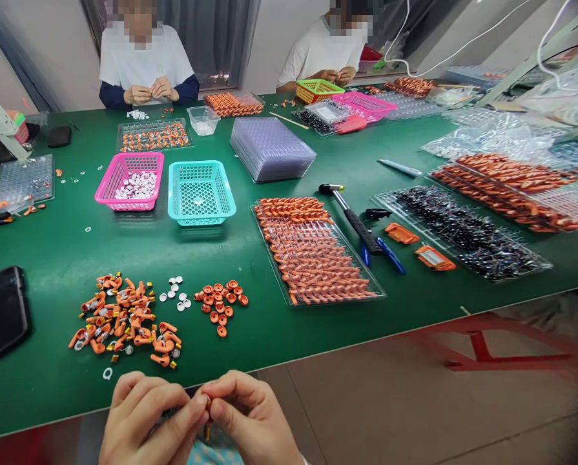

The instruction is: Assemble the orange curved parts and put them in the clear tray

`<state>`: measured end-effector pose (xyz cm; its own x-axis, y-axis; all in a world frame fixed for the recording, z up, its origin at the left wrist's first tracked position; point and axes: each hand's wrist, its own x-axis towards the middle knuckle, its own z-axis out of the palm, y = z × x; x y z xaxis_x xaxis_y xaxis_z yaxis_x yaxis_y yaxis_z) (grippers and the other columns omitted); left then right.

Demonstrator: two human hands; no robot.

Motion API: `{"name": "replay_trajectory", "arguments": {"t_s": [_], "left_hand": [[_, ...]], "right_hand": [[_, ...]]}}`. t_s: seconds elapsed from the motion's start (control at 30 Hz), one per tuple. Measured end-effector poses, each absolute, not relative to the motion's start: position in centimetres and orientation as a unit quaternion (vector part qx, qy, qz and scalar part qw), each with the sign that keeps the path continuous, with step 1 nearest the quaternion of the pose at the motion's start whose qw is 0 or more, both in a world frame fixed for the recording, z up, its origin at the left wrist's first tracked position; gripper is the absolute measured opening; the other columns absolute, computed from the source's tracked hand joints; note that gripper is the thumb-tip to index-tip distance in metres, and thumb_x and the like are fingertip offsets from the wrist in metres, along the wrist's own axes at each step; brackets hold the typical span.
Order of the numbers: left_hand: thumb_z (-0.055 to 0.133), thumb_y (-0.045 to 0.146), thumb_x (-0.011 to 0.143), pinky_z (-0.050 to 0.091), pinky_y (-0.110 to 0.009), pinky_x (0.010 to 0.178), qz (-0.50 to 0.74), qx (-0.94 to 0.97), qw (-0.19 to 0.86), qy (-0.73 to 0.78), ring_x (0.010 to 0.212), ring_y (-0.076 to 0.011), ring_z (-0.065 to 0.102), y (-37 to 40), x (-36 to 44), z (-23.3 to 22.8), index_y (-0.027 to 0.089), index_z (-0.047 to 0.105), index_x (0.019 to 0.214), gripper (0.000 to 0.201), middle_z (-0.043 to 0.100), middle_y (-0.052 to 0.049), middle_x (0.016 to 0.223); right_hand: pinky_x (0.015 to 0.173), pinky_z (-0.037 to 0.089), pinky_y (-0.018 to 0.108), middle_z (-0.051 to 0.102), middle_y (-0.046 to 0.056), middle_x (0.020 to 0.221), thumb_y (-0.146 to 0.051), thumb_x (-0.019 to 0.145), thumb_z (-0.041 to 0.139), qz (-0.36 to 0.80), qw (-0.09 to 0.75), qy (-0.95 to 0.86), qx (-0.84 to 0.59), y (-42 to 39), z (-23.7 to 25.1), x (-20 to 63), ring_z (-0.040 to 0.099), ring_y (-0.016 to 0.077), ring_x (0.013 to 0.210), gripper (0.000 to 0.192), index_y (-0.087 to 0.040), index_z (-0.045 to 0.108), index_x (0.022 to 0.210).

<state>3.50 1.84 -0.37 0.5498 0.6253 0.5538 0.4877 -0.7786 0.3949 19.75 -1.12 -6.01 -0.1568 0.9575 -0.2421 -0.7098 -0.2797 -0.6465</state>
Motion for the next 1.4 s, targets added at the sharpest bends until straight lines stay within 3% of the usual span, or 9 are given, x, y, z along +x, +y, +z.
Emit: {"name": "replay_trajectory", "arguments": {"t_s": [0.27, 0.53, 0.93, 1.13, 1.4], "left_hand": [[0.061, -0.003, 0.083, 0.044, -0.029, 0.065, 0.387, 0.828, 0.201, 0.352, 0.071, -0.0159, 0.052, 1.3, 3.9, -0.9, 0.018, 0.069, 0.104, 0.03, 0.061, -0.004, 0.083], [0.076, 0.009, 0.078, 0.046, -0.028, 0.07, 0.372, 0.82, 0.182, 0.396, 0.075, -0.0171, 0.057, 2.0, 3.8, -0.7, 0.018, 0.061, 0.095, 0.025, 0.064, -0.002, 0.08], [0.069, 0.026, 0.087, 0.051, -0.026, 0.065, 0.328, 0.829, 0.205, 0.404, 0.07, -0.0162, 0.06, 2.1, 3.9, -0.9, 0.023, 0.064, 0.1, 0.015, 0.062, 0.0, 0.078], [0.067, 0.026, 0.088, 0.053, -0.024, 0.065, 0.336, 0.832, 0.216, 0.386, 0.072, -0.0156, 0.062, 2.1, 3.3, -1.2, 0.023, 0.063, 0.107, 0.02, 0.061, -0.001, 0.082], [0.07, 0.038, 0.085, 0.051, -0.021, 0.059, 0.338, 0.805, 0.255, 0.415, 0.065, -0.0143, 0.06, 2.6, 4.0, -0.9, 0.023, 0.058, 0.081, 0.02, 0.063, 0.002, 0.071]], "right_hand": [[0.065, 0.055, 0.015, 0.08, 0.001, 0.079, -0.025, 0.073, 0.084, 0.738, 0.569, -0.192, -0.309, -1.2, -6.0, 19.6, 0.072, 0.0088, 0.067, 0.011, -0.02, 0.078, 0.08], [0.064, 0.054, 0.013, 0.078, 0.0, 0.075, -0.029, 0.071, 0.086, 0.777, 0.569, -0.121, -0.241, -0.6, -5.2, 19.1, 0.071, 0.007, 0.067, 0.02, -0.019, 0.076, 0.085], [0.061, 0.048, 0.013, 0.075, 0.0, 0.073, -0.026, 0.066, 0.09, 0.791, 0.558, -0.081, -0.238, -0.8, -5.3, 19.3, 0.067, 0.0056, 0.064, 0.026, -0.018, 0.07, 0.08], [0.066, 0.046, 0.016, 0.07, -0.001, 0.077, -0.027, 0.068, 0.088, 0.775, 0.545, -0.174, -0.269, -0.4, -5.7, 20.0, 0.062, 0.0071, 0.068, 0.025, -0.021, 0.075, 0.089], [0.069, 0.043, 0.023, 0.063, 0.002, 0.077, -0.029, 0.08, 0.078, 0.706, 0.563, -0.325, -0.283, -0.3, -5.6, 20.9, 0.057, 0.0121, 0.073, 0.008, -0.022, 0.078, 0.082]]}}
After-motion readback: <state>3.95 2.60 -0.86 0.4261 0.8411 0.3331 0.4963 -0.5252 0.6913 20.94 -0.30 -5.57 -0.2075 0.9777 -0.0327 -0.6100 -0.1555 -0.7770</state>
